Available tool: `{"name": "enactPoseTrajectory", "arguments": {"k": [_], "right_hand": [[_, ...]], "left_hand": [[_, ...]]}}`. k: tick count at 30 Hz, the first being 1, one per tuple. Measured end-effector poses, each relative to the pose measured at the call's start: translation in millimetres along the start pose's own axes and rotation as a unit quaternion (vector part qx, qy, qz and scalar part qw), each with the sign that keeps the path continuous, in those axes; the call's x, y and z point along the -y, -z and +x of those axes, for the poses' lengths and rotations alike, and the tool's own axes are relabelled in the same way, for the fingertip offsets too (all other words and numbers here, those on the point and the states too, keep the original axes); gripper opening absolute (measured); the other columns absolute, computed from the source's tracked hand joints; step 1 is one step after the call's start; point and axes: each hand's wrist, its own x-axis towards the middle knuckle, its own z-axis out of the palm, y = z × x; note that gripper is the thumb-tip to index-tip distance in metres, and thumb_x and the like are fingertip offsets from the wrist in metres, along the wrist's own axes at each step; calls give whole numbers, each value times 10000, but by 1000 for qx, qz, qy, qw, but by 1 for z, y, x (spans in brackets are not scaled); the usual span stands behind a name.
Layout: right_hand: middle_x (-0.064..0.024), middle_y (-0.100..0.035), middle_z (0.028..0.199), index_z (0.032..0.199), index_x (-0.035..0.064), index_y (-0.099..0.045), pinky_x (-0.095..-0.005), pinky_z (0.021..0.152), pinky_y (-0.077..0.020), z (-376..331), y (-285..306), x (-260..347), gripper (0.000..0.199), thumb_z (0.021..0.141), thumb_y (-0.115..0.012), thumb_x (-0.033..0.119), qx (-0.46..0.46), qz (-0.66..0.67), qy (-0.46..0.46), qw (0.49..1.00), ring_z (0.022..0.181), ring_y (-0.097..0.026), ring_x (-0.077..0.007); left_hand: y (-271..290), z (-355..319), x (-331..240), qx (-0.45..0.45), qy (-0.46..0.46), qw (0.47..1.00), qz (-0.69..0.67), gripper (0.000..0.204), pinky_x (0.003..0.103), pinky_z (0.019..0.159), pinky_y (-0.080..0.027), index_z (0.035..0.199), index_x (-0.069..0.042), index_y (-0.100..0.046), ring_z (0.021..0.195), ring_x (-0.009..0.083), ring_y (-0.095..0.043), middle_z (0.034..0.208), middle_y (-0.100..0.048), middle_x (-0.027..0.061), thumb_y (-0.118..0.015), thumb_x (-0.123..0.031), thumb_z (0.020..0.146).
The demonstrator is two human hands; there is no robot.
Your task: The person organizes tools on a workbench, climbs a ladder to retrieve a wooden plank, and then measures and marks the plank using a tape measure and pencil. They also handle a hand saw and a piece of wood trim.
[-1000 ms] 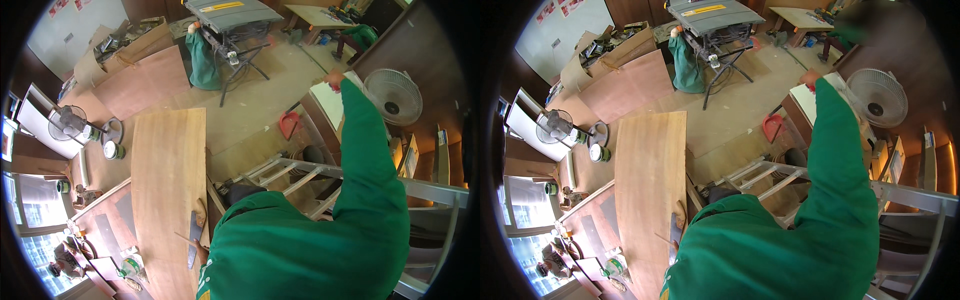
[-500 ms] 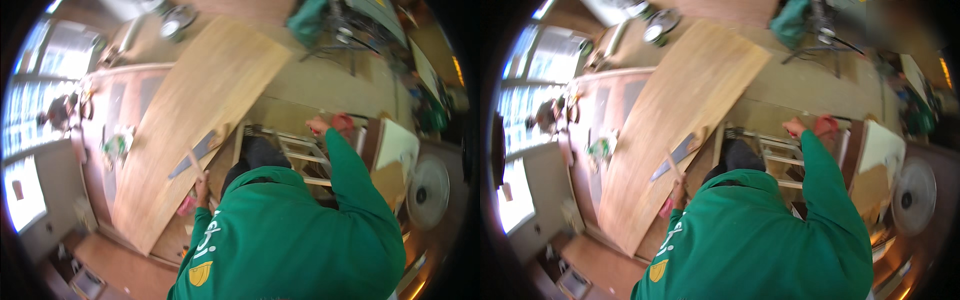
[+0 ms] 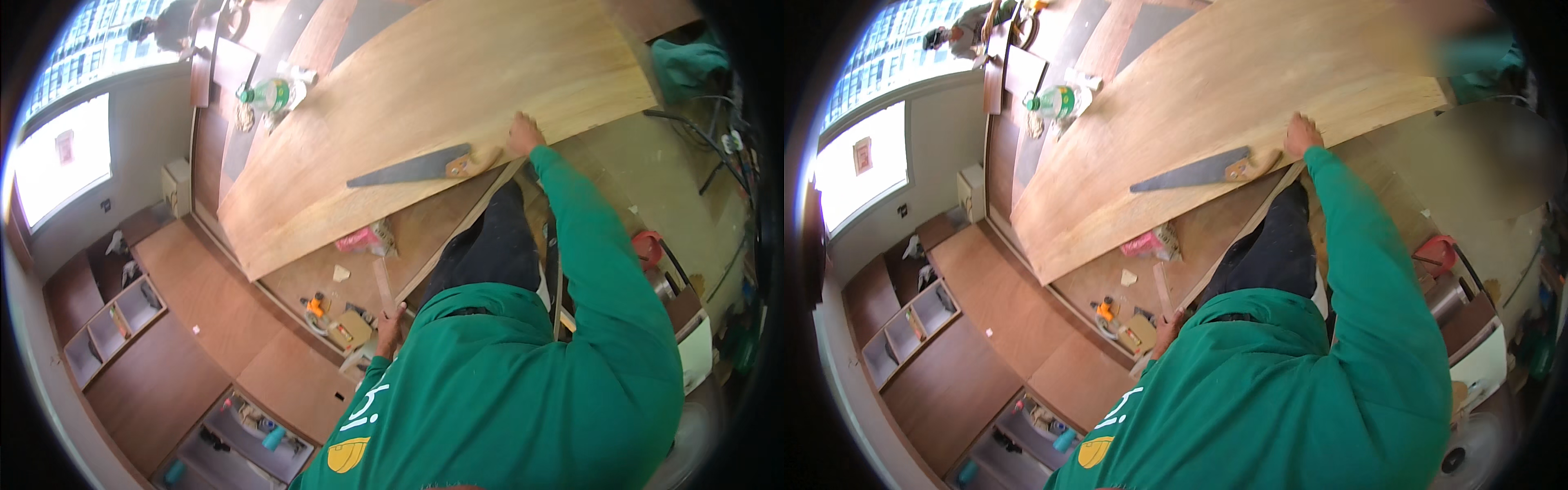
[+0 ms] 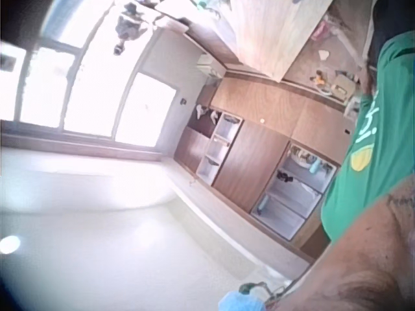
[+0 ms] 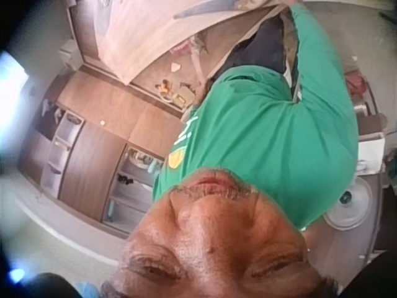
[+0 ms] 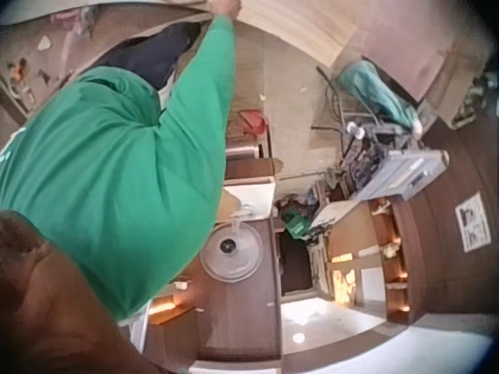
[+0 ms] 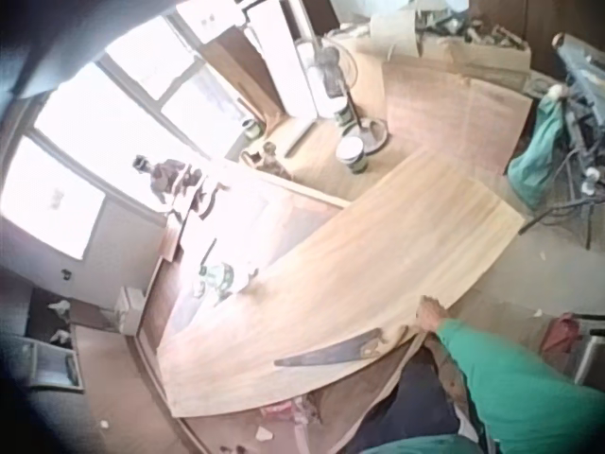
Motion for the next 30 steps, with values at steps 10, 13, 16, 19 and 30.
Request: {"name": "enactPoseTrajectory", "arguments": {"k": [10,13,16,19,30], "right_hand": [[-192,-579,1355,1333,52,-541,-561,1062,-490,84,-3,93,357,986,-580,127,-32,-156,166,973,1296,-552,-411],[-192,-577,1372,1369,68,-539,-574,1048,-491,63,-6,91,415,971,-610,164,-81,-88,143,982,1298,-554,-415],[-205,-573,1387,1406,59,-529,-582,1038,-493,9,-14,83,482,951,-628,187,-129,-29,125,983,1301,-553,-428],[-278,-543,1412,1506,12,-465,-570,1064,-477,-53,-47,56,645,926,-665,210,-152,-3,108,982,1314,-532,-472],[-238,-674,1208,1453,-86,-489,-431,960,-544,-306,-186,94,677,950,-746,287,57,178,50,981,1115,-666,-331]], "left_hand": [[-25,-1,-42,-61,-70,991,98,805,431,964,-501,1249,84,-612,1100,320,-625,1167,-640,238,-875,-546,822],[-21,7,-71,-75,-136,979,135,850,459,986,-491,1294,68,-603,1123,380,-614,1186,-624,259,-884,-556,790],[-9,20,-71,-84,-177,969,152,850,467,997,-486,1304,57,-600,1148,397,-602,1202,-605,250,-888,-550,784],[11,44,-56,-63,-235,959,144,843,479,999,-486,1318,47,-593,1169,411,-591,1216,-590,246,-894,-527,778],[92,105,-27,-50,-412,898,143,809,481,967,-522,1379,15,-598,1115,397,-634,1226,-614,223,-863,-504,818]]}}
